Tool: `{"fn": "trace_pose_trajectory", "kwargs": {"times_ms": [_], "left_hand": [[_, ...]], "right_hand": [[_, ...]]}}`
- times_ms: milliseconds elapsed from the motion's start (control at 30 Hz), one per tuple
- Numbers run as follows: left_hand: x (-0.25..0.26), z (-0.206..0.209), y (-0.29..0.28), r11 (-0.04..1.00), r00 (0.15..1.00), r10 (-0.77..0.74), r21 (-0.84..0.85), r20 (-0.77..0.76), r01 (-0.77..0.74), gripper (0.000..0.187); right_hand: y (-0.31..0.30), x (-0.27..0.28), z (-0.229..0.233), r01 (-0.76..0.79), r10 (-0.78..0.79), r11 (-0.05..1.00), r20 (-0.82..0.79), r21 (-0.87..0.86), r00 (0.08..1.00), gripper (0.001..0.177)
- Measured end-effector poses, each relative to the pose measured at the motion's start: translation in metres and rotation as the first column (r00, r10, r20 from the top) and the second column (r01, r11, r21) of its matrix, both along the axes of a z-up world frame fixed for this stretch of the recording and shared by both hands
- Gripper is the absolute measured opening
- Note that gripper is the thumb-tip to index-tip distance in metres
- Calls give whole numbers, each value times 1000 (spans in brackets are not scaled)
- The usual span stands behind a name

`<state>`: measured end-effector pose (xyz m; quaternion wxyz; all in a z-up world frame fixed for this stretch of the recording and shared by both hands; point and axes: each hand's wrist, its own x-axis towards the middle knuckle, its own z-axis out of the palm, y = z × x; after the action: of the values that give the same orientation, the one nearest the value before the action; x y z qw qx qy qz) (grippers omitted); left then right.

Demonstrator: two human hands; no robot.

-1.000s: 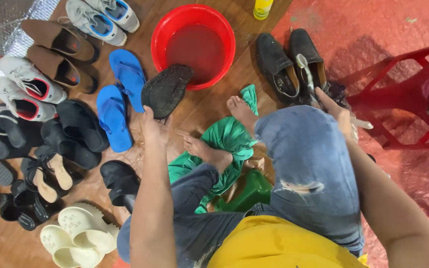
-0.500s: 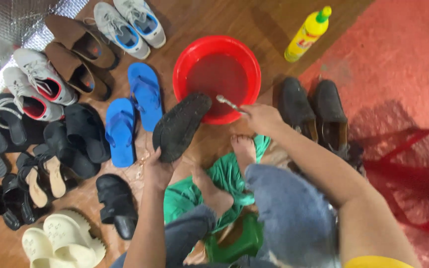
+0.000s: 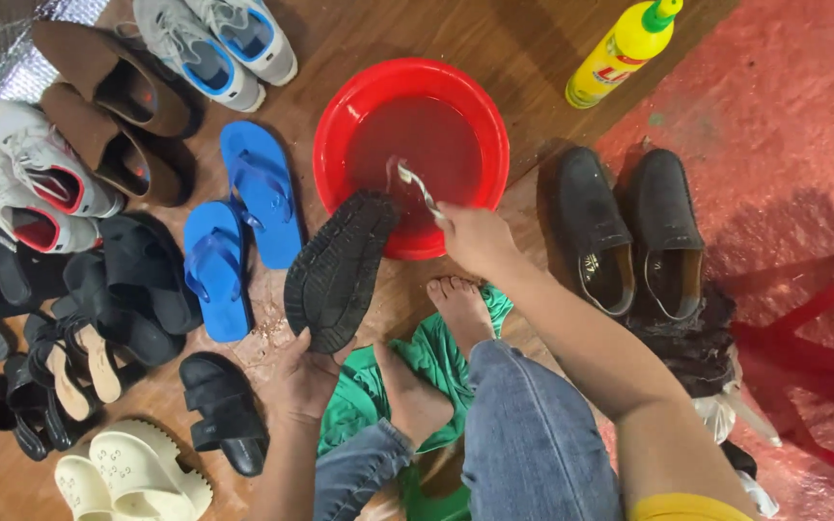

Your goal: The person scrubs the sole of a black shoe using a toothbrush and water from a red basin. They repeatedly dip the brush into the water and scrub the shoe's tread pattern while holding the shoe in their left hand.

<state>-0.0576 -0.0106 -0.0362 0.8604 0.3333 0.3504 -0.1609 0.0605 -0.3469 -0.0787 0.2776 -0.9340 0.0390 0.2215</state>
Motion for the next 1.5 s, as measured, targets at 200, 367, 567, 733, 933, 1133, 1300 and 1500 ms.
{"fn": "trace_pose_trajectory", "kwargs": {"times_ms": [200, 367, 567, 733, 933, 1133, 1300, 1500], "left_hand": [[-8, 18, -17, 998, 999, 15, 64, -44, -12, 57], [-9, 13, -14, 998, 998, 33, 62, -47, -30, 59], [2, 26, -30, 998, 998, 57, 25, 13, -57, 48], [5, 33, -40, 993, 993, 115, -8, 25, -114, 36], [-6, 15, -19, 994, 994, 110, 1, 17, -110, 35], [-8, 10, -10, 994, 994, 109, -3, 18, -109, 35], [-15, -5, 1, 993, 994, 110, 31, 9, -110, 35], [-16, -2, -1, 993, 994, 98, 58, 39, -100, 37]], "right_hand": [[-4, -70, 19, -207, 198, 963, 67, 171, 978, 47], [7, -78, -9, -310, 245, 945, 402, 104, 882, 48], [11, -72, -13, -252, 188, 954, 325, 166, 927, 40], [-6, -87, -31, -217, 138, 961, 389, 169, 911, 44], [0, -104, -44, -305, 226, 950, 540, 61, 811, 44], [-3, -109, -55, -412, 409, 902, 562, -131, 719, 52], [14, -107, -27, -298, 271, 954, 536, -38, 800, 41], [9, -82, -14, -200, 153, 976, 392, 84, 907, 39]]}}
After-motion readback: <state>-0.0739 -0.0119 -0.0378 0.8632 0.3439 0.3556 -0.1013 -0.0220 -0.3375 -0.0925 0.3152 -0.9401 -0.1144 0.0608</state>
